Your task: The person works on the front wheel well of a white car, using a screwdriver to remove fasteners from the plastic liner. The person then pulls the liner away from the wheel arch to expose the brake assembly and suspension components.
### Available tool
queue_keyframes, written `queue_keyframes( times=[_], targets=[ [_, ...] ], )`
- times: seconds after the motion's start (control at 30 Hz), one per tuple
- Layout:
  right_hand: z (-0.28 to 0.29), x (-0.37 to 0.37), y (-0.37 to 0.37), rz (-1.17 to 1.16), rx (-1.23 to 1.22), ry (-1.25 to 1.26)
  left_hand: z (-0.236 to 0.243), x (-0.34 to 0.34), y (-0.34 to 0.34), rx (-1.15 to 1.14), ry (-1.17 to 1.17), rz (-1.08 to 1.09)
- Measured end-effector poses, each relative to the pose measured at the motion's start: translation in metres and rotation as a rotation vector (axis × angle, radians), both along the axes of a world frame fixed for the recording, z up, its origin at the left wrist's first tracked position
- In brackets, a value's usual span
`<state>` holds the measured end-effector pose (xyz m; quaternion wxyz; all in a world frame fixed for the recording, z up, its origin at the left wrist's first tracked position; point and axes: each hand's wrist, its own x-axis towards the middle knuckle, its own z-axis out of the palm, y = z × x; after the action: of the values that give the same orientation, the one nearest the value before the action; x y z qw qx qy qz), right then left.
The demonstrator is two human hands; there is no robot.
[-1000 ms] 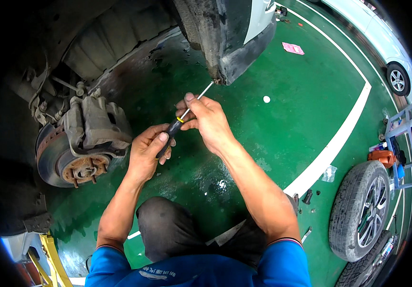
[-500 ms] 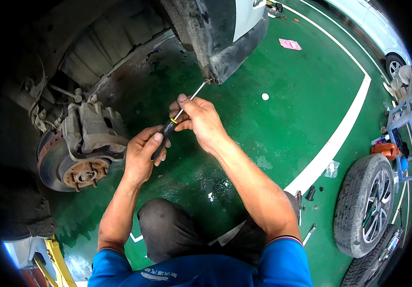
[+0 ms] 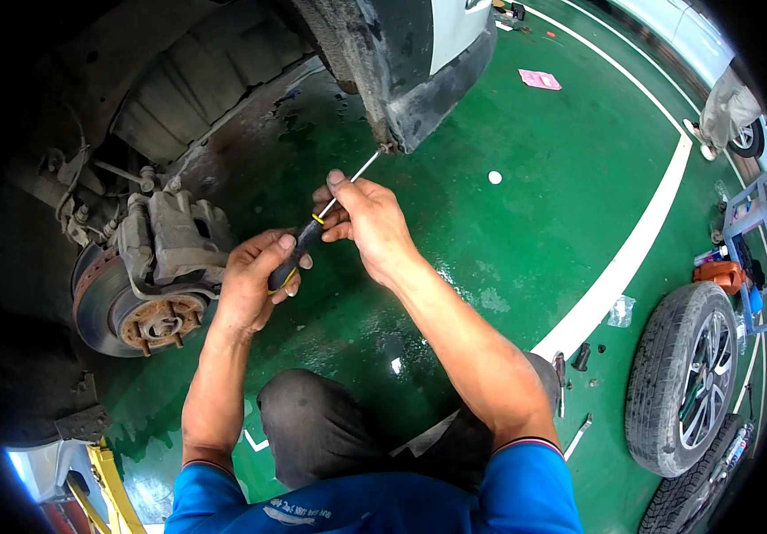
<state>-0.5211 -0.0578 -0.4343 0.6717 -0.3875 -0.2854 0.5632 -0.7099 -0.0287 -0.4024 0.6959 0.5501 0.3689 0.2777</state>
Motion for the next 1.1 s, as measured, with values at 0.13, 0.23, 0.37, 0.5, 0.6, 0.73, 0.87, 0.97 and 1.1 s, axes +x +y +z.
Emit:
queue_keyframes(
  times=[0.13,0.23,0.37,0.5,0.6,0.73,0.87,0.97,1.1],
  targets=[
    [0.001,0.000,0.003,-0.007,0.016,0.017,0.015,0.003,-0.002,0.351,0.262,0.109],
    [0.004,-0.002,0.004,-0.025,0.002,0.057,0.009,0.002,-0.002,0.955,0.404,0.133],
    [0.001,-0.002,0.007,-0.053,0.032,0.063,0.004,-0.001,-0.001,1.004,0.281,0.127],
    [-0.001,-0.002,0.009,-0.067,0.072,0.085,0.026,-0.015,-0.006,-0.241,-0.138,0.078],
    [-0.001,-0.007,0.010,-0.076,0.100,0.124,0.023,-0.019,0.003,-0.142,0.053,0.051],
    [0.002,-0.011,0.009,-0.089,0.122,0.159,0.018,-0.011,-0.007,0.671,0.245,0.124],
    [0.000,-0.010,0.008,-0.057,0.105,0.140,0.015,-0.007,-0.009,1.116,0.328,0.112],
    [-0.001,-0.006,0.008,-0.057,0.131,0.147,0.022,-0.012,-0.015,0.259,0.049,0.160],
    [-0.003,-0.010,0.011,-0.048,0.155,0.166,0.017,-0.038,0.001,-0.525,-0.326,-0.102]
  ],
)
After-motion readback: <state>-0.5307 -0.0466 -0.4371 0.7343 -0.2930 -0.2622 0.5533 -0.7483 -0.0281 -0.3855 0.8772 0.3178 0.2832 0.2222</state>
